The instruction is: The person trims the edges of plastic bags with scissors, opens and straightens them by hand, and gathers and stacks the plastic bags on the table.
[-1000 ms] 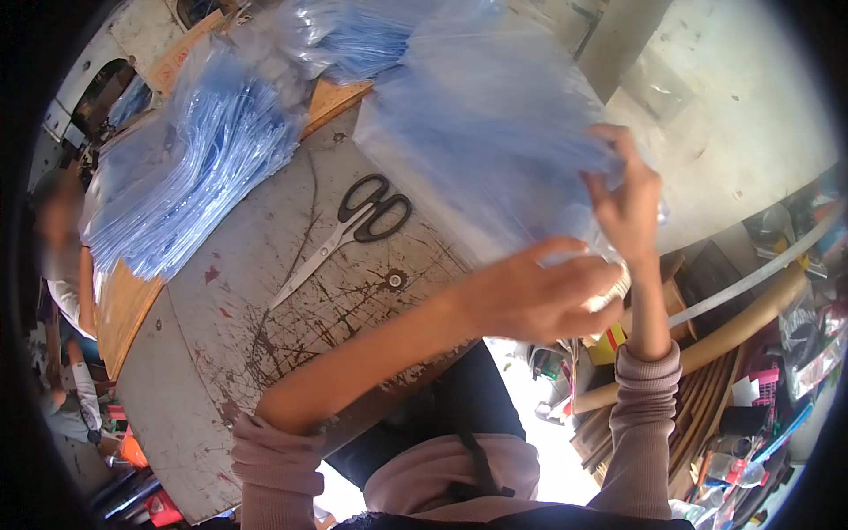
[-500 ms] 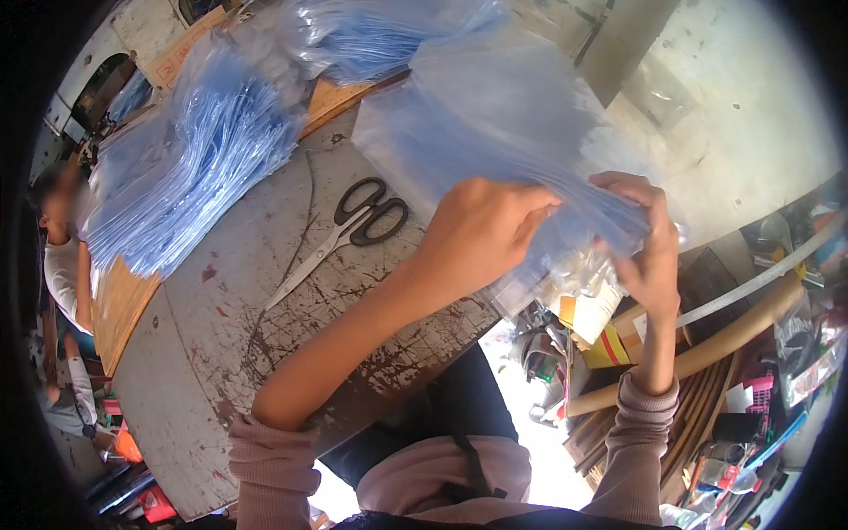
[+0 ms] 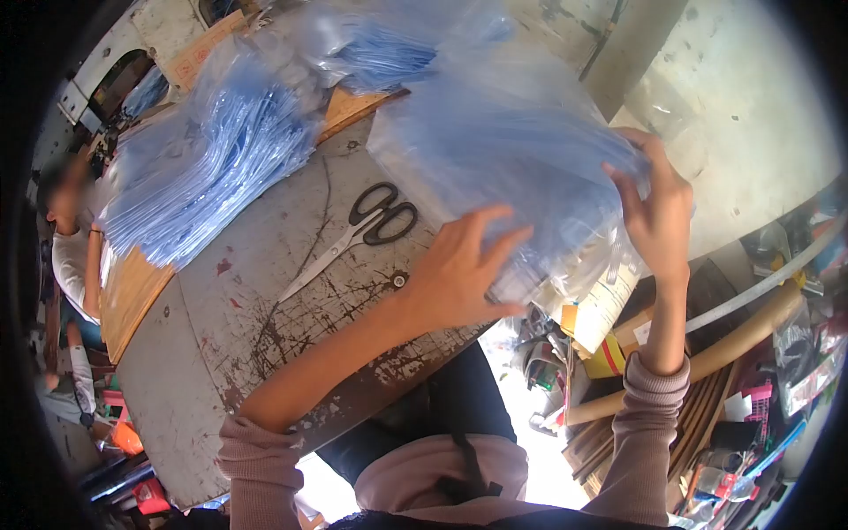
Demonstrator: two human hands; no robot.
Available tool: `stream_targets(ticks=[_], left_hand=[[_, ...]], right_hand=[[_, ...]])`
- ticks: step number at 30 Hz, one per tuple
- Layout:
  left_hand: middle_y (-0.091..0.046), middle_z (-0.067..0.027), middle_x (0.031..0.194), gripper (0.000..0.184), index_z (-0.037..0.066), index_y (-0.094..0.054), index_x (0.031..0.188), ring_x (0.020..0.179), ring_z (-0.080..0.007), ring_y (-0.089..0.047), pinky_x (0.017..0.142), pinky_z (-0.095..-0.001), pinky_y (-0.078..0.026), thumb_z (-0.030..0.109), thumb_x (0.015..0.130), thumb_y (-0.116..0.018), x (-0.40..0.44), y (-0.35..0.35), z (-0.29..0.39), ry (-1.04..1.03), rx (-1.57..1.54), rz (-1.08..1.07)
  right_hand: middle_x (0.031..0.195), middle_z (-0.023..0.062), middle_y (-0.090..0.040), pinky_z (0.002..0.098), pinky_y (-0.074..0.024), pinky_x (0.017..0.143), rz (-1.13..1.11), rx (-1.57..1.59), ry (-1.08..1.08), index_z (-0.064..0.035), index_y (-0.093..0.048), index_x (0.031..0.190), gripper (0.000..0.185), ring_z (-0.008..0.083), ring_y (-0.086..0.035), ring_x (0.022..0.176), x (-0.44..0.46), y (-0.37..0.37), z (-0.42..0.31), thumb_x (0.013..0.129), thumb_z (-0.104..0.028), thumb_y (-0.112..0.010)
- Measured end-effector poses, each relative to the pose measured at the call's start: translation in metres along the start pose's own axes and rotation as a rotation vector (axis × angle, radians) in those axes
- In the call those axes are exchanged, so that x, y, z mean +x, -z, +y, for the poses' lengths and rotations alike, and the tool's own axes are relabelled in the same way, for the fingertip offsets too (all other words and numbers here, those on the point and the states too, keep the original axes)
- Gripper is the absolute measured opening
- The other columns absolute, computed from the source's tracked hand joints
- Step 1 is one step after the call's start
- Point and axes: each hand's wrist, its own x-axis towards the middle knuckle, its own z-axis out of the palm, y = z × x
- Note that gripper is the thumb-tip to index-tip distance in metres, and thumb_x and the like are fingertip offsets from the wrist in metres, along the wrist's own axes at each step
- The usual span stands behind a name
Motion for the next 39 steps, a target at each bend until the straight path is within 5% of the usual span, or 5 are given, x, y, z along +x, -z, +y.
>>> stream_targets(ticks=[7, 15, 22, 31, 39], left_hand=[[-0.05, -0.0161, 0.113, 0.061, 0.004, -0.056, 0.112, 0.11, -0.0288, -0.05, 0.094, -0.0448, -0.04, 0.042, 0.067, -0.072, -0.004, -0.002, 0.009, 0.124, 0.074, -0.375], [-0.058, -0.0069, 0.069, 0.02, 0.003, -0.06, 0.081, 0.067, -0.0191, -0.063, 0.057, -0.0291, -0.052, 0.019, 0.072, -0.066, 0.011, 0.007, 0.015, -0.113, 0.317, -0.291], [-0.052, 0.0021, 0.06, 0.012, 0.008, -0.057, 0.073, 0.059, -0.0123, -0.057, 0.053, -0.0269, -0.048, 0.015, 0.075, -0.066, 0.021, 0.005, 0.007, -0.347, 0.26, 0.178], [-0.053, -0.0143, 0.108, 0.032, 0.001, -0.057, 0.108, 0.09, -0.0263, -0.059, 0.076, -0.0348, -0.05, 0.018, 0.082, -0.064, 0.027, 0.049, 0.02, -0.225, 0.147, 0.292], [-0.039, -0.0246, 0.129, 0.082, 0.001, -0.03, 0.136, 0.116, -0.0391, -0.046, 0.1, -0.0459, -0.036, 0.038, 0.075, -0.071, -0.003, 0.094, -0.033, 0.546, -0.08, 0.133]], right_hand=[[0.109, 0.0179, -0.059, 0.0371, -0.0512, 0.08, -0.229, -0.029, 0.28, 0.0018, -0.052, 0.111, 0.056, 0.0359, -0.06, 0.097, -0.027, -0.007, -0.017, 0.057, 0.016, -0.056], [0.109, 0.0163, -0.059, 0.0366, -0.0527, 0.076, -0.307, -0.031, 0.366, 0.0012, -0.05, 0.106, 0.05, 0.0352, -0.06, 0.095, -0.041, -0.017, -0.019, 0.059, 0.007, -0.065], [0.105, 0.0124, -0.06, 0.0361, -0.0521, 0.073, -0.105, 0.005, 0.16, -0.0012, -0.05, 0.105, 0.05, 0.0316, -0.061, 0.093, -0.053, -0.042, -0.026, 0.061, -0.004, -0.073], [0.088, 0.0198, -0.064, 0.031, -0.0493, 0.071, 0.083, -0.141, -0.163, -0.0008, -0.055, 0.108, 0.04, 0.0304, -0.066, 0.078, 0.023, 0.002, -0.025, 0.072, -0.004, -0.072], [0.094, 0.0136, -0.066, 0.0248, -0.0464, 0.077, 0.237, 0.131, 0.032, 0.009, -0.055, 0.111, 0.041, 0.0162, -0.062, 0.082, 0.063, 0.103, -0.08, 0.08, -0.014, -0.068]])
